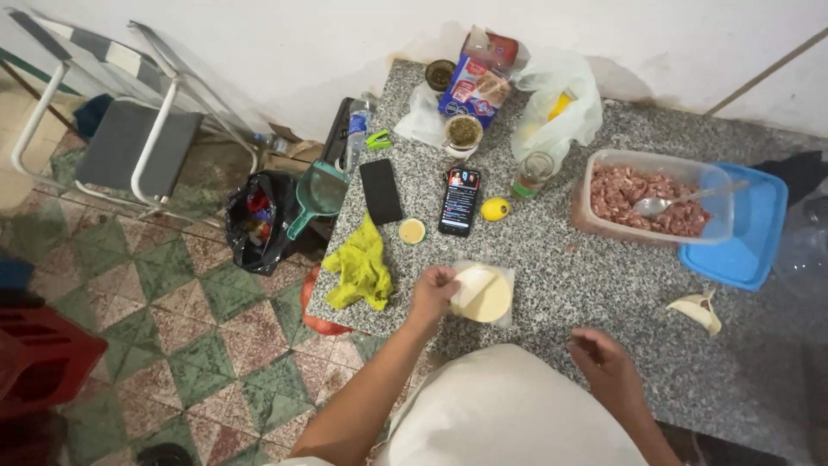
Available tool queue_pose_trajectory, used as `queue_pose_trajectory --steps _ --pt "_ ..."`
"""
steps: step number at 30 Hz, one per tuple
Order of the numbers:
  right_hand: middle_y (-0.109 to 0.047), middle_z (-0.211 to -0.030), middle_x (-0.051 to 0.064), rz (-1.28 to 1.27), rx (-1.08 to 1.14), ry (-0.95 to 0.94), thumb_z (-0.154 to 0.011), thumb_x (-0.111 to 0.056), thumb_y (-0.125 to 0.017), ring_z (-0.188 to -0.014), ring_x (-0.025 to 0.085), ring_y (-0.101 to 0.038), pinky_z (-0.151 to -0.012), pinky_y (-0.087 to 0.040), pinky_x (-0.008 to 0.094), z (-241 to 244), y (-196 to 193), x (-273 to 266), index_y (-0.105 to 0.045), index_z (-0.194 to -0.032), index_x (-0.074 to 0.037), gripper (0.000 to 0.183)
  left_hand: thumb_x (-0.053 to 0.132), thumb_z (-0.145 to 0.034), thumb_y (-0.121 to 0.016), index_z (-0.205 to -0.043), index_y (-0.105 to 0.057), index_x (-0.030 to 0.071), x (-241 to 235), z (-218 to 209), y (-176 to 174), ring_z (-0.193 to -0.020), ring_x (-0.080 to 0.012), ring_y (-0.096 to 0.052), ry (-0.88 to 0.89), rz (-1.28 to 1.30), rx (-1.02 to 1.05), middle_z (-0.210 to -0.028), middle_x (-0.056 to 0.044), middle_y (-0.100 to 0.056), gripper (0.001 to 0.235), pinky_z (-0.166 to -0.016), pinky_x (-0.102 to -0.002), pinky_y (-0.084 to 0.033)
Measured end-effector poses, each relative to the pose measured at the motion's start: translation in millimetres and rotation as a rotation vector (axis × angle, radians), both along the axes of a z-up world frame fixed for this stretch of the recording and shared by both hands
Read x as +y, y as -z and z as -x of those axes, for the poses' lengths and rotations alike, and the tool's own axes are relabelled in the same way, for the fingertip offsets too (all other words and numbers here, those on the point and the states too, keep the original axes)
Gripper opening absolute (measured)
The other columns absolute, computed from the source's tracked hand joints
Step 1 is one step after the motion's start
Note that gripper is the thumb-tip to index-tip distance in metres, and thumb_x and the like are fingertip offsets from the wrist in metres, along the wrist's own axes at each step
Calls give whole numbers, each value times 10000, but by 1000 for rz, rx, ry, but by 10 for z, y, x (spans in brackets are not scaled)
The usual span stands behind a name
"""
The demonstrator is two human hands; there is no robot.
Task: Filling dough sheets with a meat mixture and folding them into triangular shapes to prepare empanadas.
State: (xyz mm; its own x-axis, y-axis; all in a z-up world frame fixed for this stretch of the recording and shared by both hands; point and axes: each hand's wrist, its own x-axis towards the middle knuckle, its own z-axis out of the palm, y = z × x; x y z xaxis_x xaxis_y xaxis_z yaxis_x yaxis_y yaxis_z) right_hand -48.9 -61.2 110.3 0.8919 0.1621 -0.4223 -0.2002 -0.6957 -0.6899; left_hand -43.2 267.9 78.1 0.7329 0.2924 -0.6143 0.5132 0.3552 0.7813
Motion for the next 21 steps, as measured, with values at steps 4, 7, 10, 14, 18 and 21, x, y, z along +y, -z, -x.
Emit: queue_pose_trajectory --steps 4,7,10,14,18,21 --pt "-725 -905 27 72 59 8 -976 -251 -655 -701 149 -588 -629 -450 300 9 -179 89 -706 -1324 -117 377 -64 -884 -673 -1014 -612 92 5 -5 -210 -847 -218 -678 14 -47 64 -1015 -82 -689 213 -582 -299 -618" --pt "-787 -1047 31 40 -12 12 -956 -211 -686 -837 156 -704 -727 -564 285 30 -174 106 -735 -1274 -125 333 -61 -902 -664 -995 -628 94 43 17 -229 -955 -202 -667 48 -54 41 -1042 -64 -693 184 -716 -267 -649" --pt "-766 -1084 29 87 77 39 -973 -253 -660 -848 165 -692 -722 -522 309 17 -261 165 -722 -1292 -134 346 -112 -839 -706 -999 -700 64 103 38 -194 -851 -185 -655 -58 -22 -52 -957 -62 -700 238 -626 -279 -617" --pt "-755 -1067 22 96 101 35 -975 -288 -641 -828 167 -681 -716 -495 326 0 -325 228 -726 -1297 -165 355 -79 -873 -689 -1083 -705 44 78 23 -295 -1036 -247 -691 38 12 16 -1123 -98 -728 244 -805 -343 -670" --pt "-744 -1203 27 44 125 53 -970 -272 -629 -1018 189 -704 -843 -521 351 16 -288 237 -729 -1301 -149 367 -2 -861 -748 -1028 -771 68 -69 70 272 -998 -243 -670 188 -15 -50 -1159 -79 -744 183 -798 -341 -641" --pt "-717 -1063 45 -47 51 21 -980 -247 -639 -878 172 -674 -784 -508 338 46 -150 175 -724 -1255 -109 319 24 -895 -719 -952 -757 100 -107 117 -94 -1084 -253 -670 224 -23 1 -1219 -75 -721 103 -931 -356 -650"
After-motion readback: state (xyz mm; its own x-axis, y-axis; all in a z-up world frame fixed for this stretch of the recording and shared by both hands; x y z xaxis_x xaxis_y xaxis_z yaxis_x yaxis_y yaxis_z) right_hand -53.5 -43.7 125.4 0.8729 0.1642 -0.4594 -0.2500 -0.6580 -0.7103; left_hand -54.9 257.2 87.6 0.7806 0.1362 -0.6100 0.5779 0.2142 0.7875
